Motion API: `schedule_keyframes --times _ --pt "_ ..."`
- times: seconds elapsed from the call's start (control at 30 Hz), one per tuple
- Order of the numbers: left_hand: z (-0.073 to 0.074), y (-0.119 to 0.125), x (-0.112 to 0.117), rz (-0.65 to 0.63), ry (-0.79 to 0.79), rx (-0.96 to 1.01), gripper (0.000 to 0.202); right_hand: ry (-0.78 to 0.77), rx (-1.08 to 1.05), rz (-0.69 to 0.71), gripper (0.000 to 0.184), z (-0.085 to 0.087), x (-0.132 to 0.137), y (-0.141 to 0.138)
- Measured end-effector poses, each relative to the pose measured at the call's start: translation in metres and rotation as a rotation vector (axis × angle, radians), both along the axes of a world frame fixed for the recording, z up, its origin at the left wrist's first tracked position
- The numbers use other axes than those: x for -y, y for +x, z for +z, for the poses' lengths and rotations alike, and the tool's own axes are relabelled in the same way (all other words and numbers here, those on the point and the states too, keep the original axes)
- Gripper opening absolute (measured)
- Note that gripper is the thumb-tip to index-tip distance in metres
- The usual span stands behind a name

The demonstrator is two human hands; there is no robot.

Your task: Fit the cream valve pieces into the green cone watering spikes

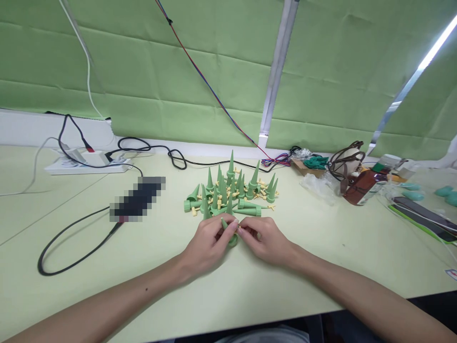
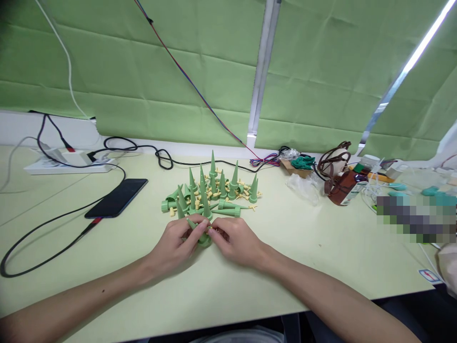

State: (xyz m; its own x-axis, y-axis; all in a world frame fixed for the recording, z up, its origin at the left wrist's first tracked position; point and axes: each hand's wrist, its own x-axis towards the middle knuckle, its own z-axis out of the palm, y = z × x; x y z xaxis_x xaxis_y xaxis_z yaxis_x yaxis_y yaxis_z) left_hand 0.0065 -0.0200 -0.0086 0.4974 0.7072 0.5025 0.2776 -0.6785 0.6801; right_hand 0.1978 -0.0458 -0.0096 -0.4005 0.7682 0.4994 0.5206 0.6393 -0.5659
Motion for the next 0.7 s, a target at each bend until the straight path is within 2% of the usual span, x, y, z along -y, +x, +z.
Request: schedule_keyframes --times 0.7 --pt "-0.0011 -0.0007 -0.0004 0.015 0.014 -0.049 0.029 -0.016 0.007 0.016 0.027 -0.0011 -0.0005 0.0002"
